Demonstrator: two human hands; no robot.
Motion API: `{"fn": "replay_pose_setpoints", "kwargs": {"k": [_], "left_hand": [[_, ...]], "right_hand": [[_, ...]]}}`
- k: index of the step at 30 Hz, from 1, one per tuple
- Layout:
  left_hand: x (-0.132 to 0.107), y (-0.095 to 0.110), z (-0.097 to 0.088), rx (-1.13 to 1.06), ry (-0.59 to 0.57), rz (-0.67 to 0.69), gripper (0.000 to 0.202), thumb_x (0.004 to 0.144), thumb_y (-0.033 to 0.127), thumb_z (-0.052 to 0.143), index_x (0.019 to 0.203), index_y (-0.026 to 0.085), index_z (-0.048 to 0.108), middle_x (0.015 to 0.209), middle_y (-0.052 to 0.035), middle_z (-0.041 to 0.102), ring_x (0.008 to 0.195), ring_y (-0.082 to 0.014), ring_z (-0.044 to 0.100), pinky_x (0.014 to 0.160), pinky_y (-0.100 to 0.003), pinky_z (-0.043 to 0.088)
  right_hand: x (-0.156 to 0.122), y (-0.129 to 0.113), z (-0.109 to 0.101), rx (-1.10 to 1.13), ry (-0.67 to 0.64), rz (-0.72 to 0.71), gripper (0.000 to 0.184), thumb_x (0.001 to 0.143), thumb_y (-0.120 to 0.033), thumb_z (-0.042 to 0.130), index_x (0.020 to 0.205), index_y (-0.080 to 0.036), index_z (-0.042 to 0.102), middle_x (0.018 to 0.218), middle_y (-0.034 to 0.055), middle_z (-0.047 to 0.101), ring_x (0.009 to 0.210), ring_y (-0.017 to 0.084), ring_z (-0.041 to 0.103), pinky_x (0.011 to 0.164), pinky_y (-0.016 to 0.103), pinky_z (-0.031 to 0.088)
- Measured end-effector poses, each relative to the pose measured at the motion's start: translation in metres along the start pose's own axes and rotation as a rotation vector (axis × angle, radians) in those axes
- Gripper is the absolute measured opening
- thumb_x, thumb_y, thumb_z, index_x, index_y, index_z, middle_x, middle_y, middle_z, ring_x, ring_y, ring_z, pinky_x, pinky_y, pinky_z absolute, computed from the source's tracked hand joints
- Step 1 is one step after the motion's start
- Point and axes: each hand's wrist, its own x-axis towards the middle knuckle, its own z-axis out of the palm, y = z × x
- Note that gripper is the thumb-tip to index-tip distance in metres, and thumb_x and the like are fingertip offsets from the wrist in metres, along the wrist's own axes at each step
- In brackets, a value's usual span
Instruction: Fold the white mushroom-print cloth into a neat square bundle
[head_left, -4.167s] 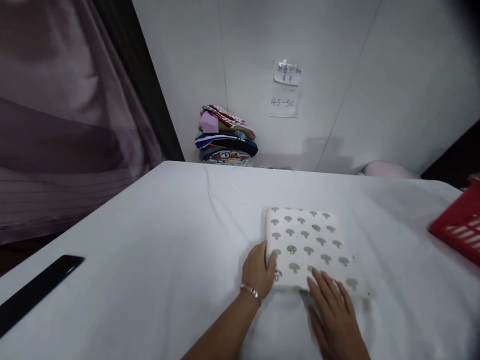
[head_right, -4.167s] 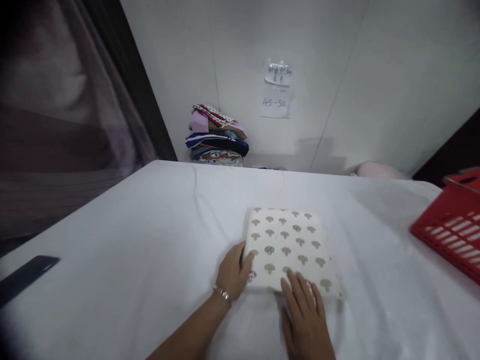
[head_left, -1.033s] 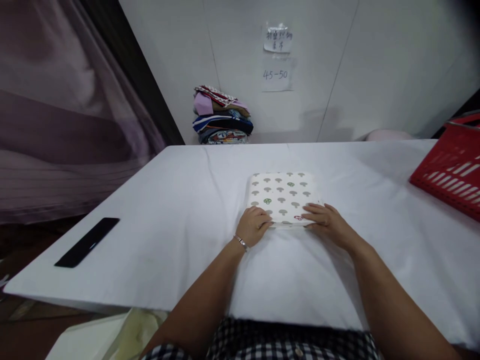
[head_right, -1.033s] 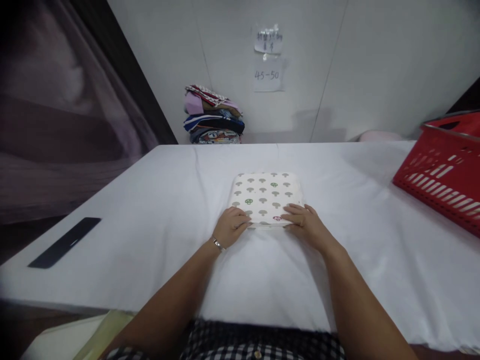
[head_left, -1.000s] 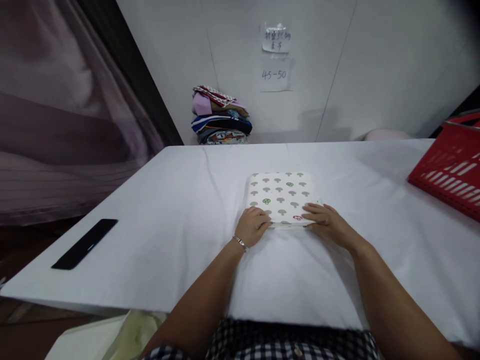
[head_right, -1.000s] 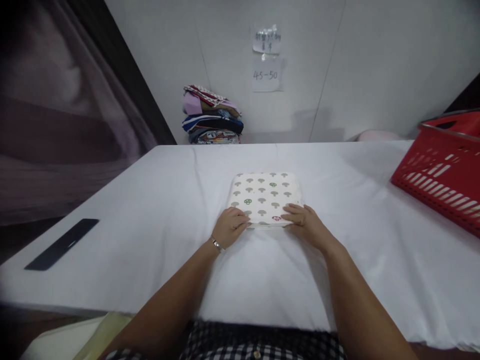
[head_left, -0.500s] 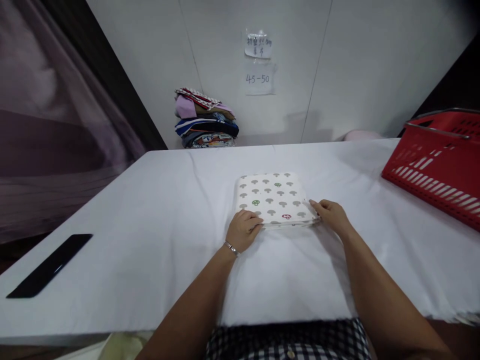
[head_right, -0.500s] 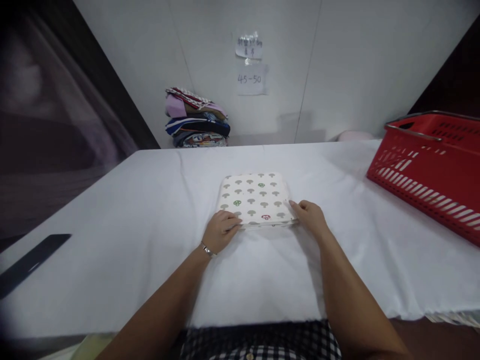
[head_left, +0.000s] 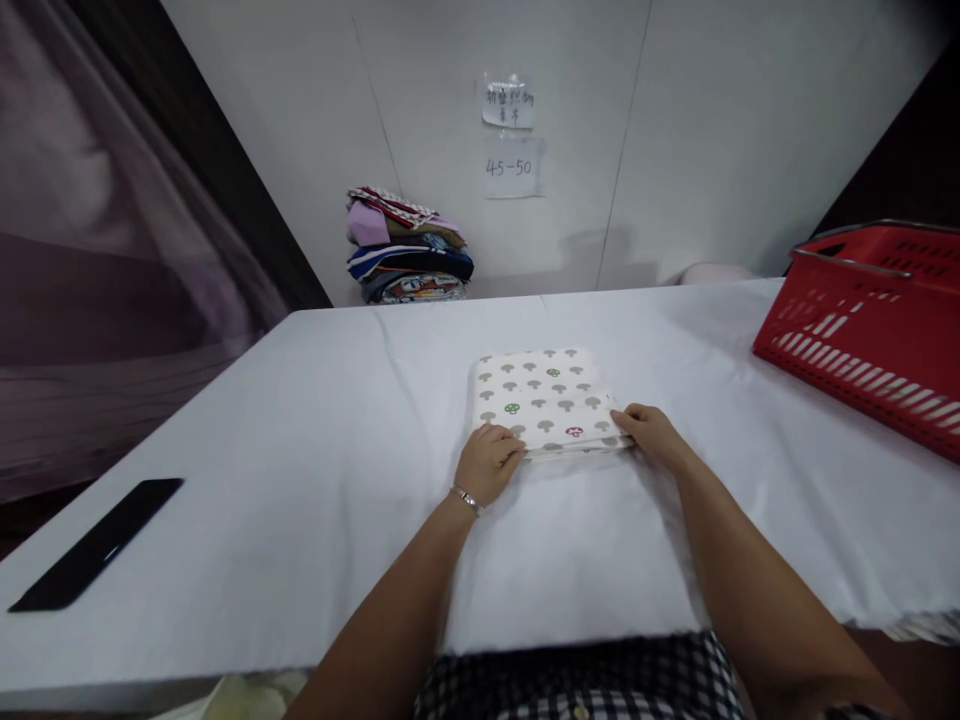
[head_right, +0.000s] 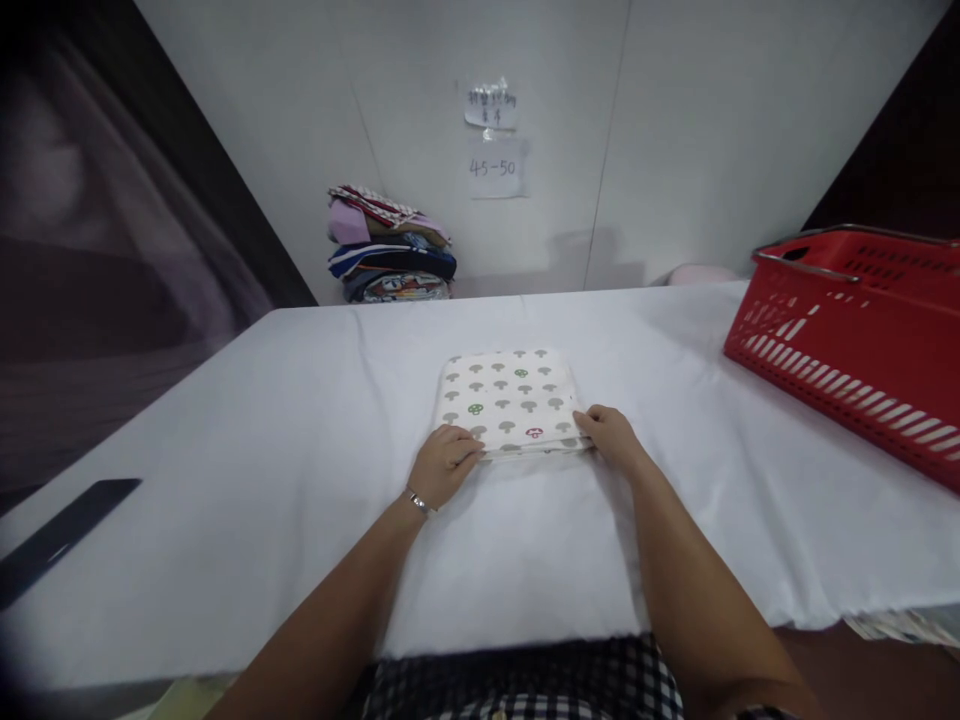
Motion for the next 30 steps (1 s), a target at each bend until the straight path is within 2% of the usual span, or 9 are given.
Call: {"fn": "replay_pose_setpoints", "kwargs": {"k": [7,12,14,18,19,20,22,24,30], "left_hand": [[-0.004,-0.003,-0.001,-0.002,0.016,0.001,0.011,0.079,0.027,0.056,0.085,0.022,0.064,0.081,-0.0030,0.060,0.080,-0.0161,0.053,0.072,-0.035,0.044],[-0.004,-0.004,0.000,0.041,0.002,-0.043,0.008,0.079,0.026,0.057,0.080,0.023,0.065,0.079,-0.0018,0.061,0.079,-0.0162,0.053,0.073,-0.035,0.042],[-0.003,-0.003,-0.001,0.042,-0.006,-0.050,0.008,0.079,0.026,0.058,0.079,0.023,0.065,0.078,-0.0016,0.061,0.079,-0.0160,0.053,0.072,-0.034,0.042],[-0.003,-0.002,-0.001,0.029,-0.012,-0.050,0.012,0.077,0.031,0.060,0.084,0.022,0.065,0.081,-0.0023,0.061,0.080,-0.0160,0.053,0.073,-0.034,0.042],[-0.003,-0.001,-0.001,0.029,-0.010,-0.049,0.014,0.077,0.032,0.060,0.085,0.022,0.065,0.081,-0.0025,0.061,0.080,-0.0160,0.053,0.073,-0.033,0.042],[-0.003,-0.001,-0.001,0.032,-0.007,-0.048,0.014,0.078,0.033,0.060,0.085,0.022,0.065,0.081,-0.0026,0.061,0.080,-0.0160,0.053,0.073,-0.033,0.042],[-0.004,-0.002,-0.001,0.044,-0.003,-0.051,0.013,0.080,0.030,0.057,0.085,0.022,0.065,0.081,-0.0025,0.061,0.080,-0.0158,0.053,0.073,-0.033,0.041],[-0.004,-0.002,0.000,0.053,-0.006,-0.052,0.012,0.081,0.028,0.055,0.085,0.022,0.065,0.079,-0.0023,0.061,0.079,-0.0155,0.053,0.073,-0.033,0.041],[-0.002,-0.001,-0.001,0.055,-0.016,-0.053,0.014,0.083,0.028,0.053,0.084,0.023,0.065,0.079,-0.0021,0.061,0.079,-0.0157,0.052,0.072,-0.034,0.041]], "right_hand": [[-0.013,-0.011,-0.008,-0.114,-0.008,-0.009,0.041,0.070,-0.059,0.050,0.056,-0.020,0.051,0.051,-0.0022,0.047,0.050,0.012,0.042,0.047,0.024,0.030],[-0.010,-0.009,-0.008,-0.197,-0.054,-0.077,0.037,0.073,-0.053,0.048,0.054,-0.021,0.047,0.050,-0.0025,0.048,0.049,0.012,0.041,0.048,0.025,0.029],[-0.010,-0.009,-0.009,-0.234,-0.010,-0.098,0.034,0.074,-0.050,0.049,0.058,-0.021,0.050,0.054,-0.0010,0.052,0.052,0.013,0.044,0.049,0.025,0.030],[-0.019,-0.021,-0.013,-0.285,0.203,-0.186,0.026,0.075,-0.047,0.052,0.081,-0.022,0.057,0.076,0.0029,0.060,0.063,0.015,0.051,0.054,0.027,0.034],[-0.022,-0.025,-0.014,-0.262,0.192,-0.248,0.025,0.076,-0.045,0.052,0.084,-0.022,0.058,0.080,0.0032,0.061,0.066,0.016,0.052,0.057,0.027,0.036],[-0.026,-0.030,-0.014,-0.231,0.127,-0.324,0.023,0.076,-0.043,0.053,0.085,-0.023,0.059,0.082,0.0031,0.061,0.070,0.016,0.053,0.060,0.028,0.038],[-0.030,-0.035,-0.013,-0.171,-0.064,-0.450,0.017,0.076,-0.038,0.055,0.084,-0.025,0.062,0.085,0.0022,0.061,0.079,0.018,0.054,0.067,0.029,0.041],[-0.031,-0.035,-0.010,-0.151,-0.179,-0.483,0.013,0.075,-0.034,0.058,0.084,-0.027,0.065,0.087,0.0015,0.061,0.085,0.019,0.054,0.072,0.031,0.043],[-0.025,-0.026,-0.007,-0.148,-0.155,-0.459,0.018,0.077,-0.024,0.053,0.086,-0.029,0.068,0.086,0.0016,0.062,0.086,0.019,0.056,0.076,0.034,0.044]]}}
